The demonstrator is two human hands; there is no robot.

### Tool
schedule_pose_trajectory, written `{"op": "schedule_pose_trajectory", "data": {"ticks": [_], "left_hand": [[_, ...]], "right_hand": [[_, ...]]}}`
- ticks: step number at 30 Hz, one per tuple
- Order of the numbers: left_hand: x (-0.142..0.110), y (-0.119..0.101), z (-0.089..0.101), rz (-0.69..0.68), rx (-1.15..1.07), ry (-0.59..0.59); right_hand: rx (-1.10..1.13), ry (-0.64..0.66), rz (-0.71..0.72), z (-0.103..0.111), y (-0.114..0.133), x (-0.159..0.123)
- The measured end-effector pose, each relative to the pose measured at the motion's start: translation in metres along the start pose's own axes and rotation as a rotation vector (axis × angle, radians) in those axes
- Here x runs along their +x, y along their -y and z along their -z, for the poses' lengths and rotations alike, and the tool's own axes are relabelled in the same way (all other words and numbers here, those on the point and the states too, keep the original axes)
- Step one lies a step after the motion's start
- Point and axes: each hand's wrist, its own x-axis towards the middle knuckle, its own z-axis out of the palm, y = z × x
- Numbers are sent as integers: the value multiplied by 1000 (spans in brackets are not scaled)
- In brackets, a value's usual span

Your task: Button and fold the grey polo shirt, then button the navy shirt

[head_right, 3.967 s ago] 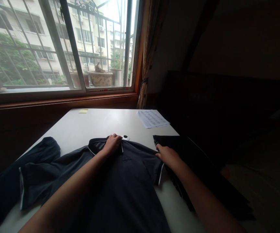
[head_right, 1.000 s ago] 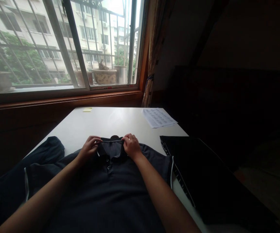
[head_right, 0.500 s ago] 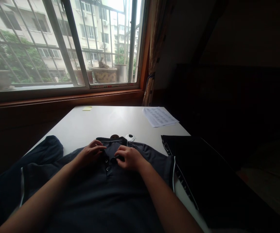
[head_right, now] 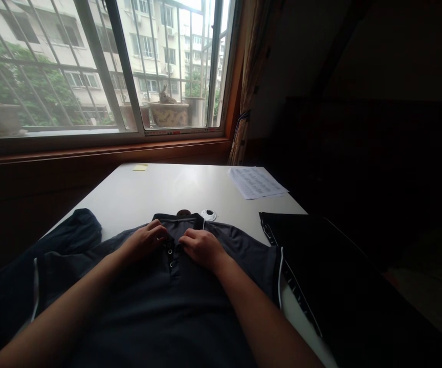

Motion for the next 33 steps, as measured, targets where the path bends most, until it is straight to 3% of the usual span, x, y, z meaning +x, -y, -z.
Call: {"op": "schedule_pose_trajectory", "data": {"ticks": [7,33], "left_hand": [[1,-3,-4,-12,42,-32],[1,-4,2,-31,-92,-48]], "right_hand": [[40,-113,134,-4,-4,3],[156,-83,34,-5,-10,-2]]}}
